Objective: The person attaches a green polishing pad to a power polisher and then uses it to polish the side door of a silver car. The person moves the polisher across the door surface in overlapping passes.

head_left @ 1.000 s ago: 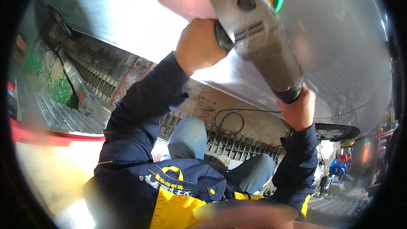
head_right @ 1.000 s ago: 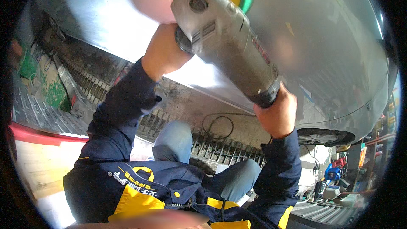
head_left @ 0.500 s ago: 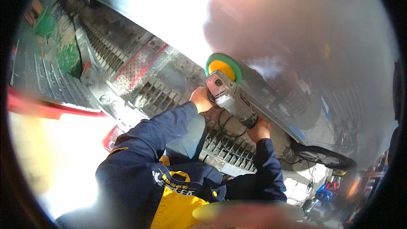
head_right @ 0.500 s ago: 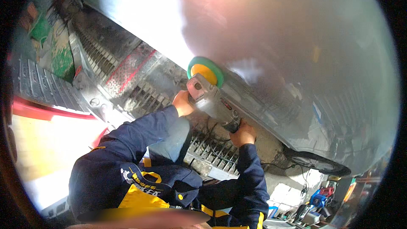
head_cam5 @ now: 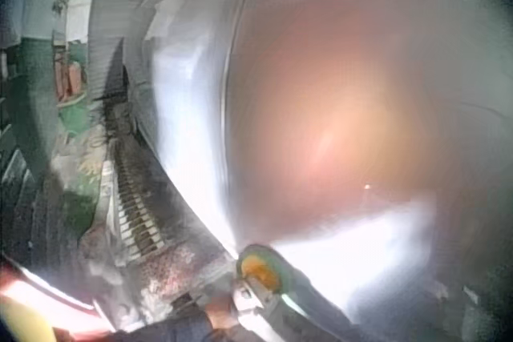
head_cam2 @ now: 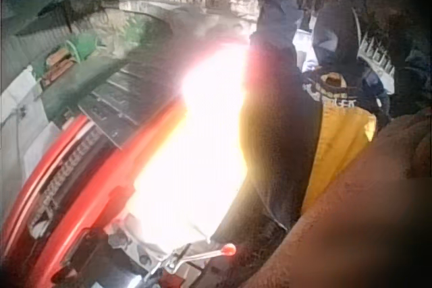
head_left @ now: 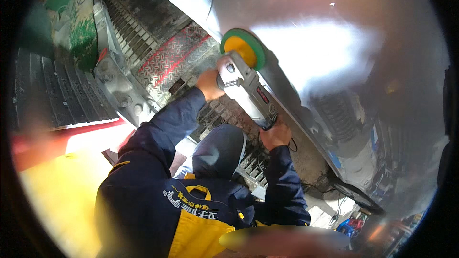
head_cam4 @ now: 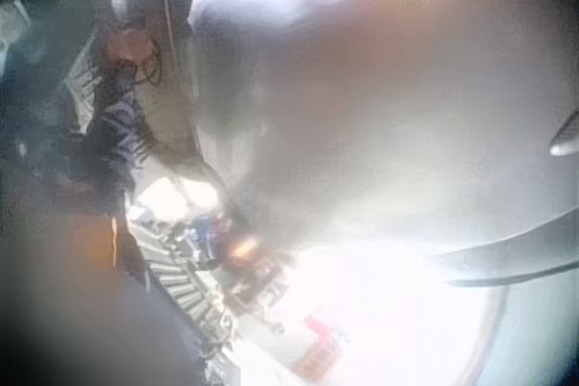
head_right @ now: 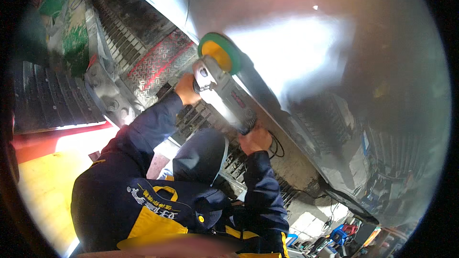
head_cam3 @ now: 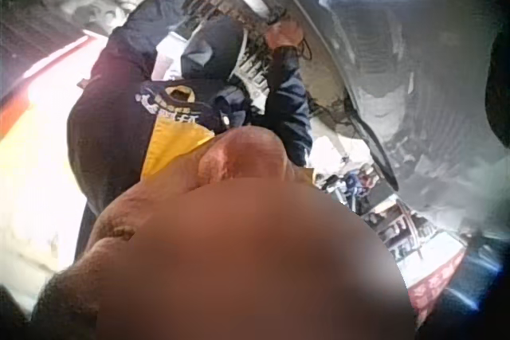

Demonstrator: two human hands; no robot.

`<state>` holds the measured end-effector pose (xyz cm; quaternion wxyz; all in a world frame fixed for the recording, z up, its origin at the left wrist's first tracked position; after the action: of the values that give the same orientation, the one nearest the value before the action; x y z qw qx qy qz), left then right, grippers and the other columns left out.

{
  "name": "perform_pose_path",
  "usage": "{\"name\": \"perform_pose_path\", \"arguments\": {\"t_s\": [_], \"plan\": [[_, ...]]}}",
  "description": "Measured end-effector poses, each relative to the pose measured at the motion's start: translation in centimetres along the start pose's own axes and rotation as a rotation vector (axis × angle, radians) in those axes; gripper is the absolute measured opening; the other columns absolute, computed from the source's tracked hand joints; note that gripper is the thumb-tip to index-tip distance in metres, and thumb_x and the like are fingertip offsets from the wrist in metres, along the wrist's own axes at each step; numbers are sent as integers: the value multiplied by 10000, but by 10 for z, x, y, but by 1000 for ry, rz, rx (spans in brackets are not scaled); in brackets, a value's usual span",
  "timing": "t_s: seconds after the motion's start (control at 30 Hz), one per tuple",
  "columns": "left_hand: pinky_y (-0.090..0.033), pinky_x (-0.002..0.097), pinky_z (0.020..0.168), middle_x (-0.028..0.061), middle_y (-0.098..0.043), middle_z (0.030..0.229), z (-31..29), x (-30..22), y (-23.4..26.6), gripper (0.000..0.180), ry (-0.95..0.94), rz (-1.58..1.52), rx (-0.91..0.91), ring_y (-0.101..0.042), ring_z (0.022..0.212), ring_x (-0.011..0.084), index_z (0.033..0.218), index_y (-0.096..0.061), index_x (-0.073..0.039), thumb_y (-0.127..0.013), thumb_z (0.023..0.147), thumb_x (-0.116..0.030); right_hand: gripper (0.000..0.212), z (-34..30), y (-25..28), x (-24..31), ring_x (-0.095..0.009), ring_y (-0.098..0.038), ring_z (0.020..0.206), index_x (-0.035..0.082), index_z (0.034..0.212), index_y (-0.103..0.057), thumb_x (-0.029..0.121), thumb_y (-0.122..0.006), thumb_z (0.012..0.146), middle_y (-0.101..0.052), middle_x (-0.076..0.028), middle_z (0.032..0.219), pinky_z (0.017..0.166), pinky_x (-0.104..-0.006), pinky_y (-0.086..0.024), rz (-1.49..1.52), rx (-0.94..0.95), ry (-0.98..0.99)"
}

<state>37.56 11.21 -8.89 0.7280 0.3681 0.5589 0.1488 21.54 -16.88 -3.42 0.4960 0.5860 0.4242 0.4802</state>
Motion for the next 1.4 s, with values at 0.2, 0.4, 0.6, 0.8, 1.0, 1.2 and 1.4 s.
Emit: {"name": "perform_pose_path", "arguments": {"t_s": [0.2, 0.4, 0.6, 0.8, 1.0, 1.2, 1.4], "plan": [[-606, 528, 815, 186, -779, 935, 16, 42, 61, 299, -71, 34, -123, -749, 897, 417, 1048, -773, -138, -727, 903, -395, 600, 44, 0, 73, -436, -748, 1004, 53, 1249, -687, 338, -875, 756, -770, -221, 1081, 874, -551, -610, 5, 105, -33], [-591, 533, 850, 211, -777, 1034, 35, 93, 109, 339, -109, -1, -115, -739, 997, 429, 1108, -764, -101, -739, 917, -381, 551, 75, 17, 137, -414, -748, 1060, 82, 1267, -662, 320, -857, 810, -776, -195, 1106, 927, -543, -607, 107, 208, -61], [-592, 462, 874, 211, -792, 1093, 39, 95, 125, 385, 51, -203, -129, -760, 1073, 376, 1162, -764, -58, -821, 886, -321, 595, 82, 22, 151, -389, -745, 1086, 100, 1357, -610, 337, -818, 852, -767, -181, 1177, 974, -519, -594, 102, 174, -24], [-583, 523, 868, 195, -774, 1018, 28, 21, 64, 337, -106, 90, -58, -735, 1005, 421, 1172, -743, -128, -694, 940, -367, 611, 40, 35, 71, -410, -744, 1058, 143, 1355, -640, 343, -845, 816, -768, -184, 1141, 898, -537, -609, 81, 99, -82], [-588, 521, 867, 230, -770, 1046, -7, -34, -26, 368, -55, -101, 50, -726, 1025, 439, 1095, -767, -94, -707, 917, -411, 837, -30, 25, -23, -431, -674, 1236, 67, 1502, -546, 474, -847, 834, -710, -235, 1333, 1048, -523, -560, -38, 307, -234], [-586, 482, 889, 226, -778, 1067, -49, -65, -85, 281, -5, -38, 113, -732, 1079, 412, 1101, -762, -78, -756, 872, -241, 780, -89, 27, -63, -414, -723, 1152, 85, 1513, -534, 376, -810, 844, -744, -238, 1250, 936, -531, -601, -1, 231, -202], [-574, 525, 861, 231, -763, 993, -64, -114, -96, 236, 1, -44, 76, -712, 1010, 460, 984, -760, -69, -724, 848, -259, 682, -130, 30, -99, -389, -736, 1144, 74, 1367, -625, 373, -868, 804, -761, -218, 1218, 966, -485, -602, 37, 270, -328]]}}
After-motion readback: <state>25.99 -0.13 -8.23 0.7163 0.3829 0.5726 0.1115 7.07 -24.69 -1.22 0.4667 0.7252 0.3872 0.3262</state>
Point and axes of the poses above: each hand's wrist, its own z-axis towards the middle knuckle, its own y-axis out of the back of the hand, x = y × z, the point moved 6 cm from there along z, towards the middle knuckle
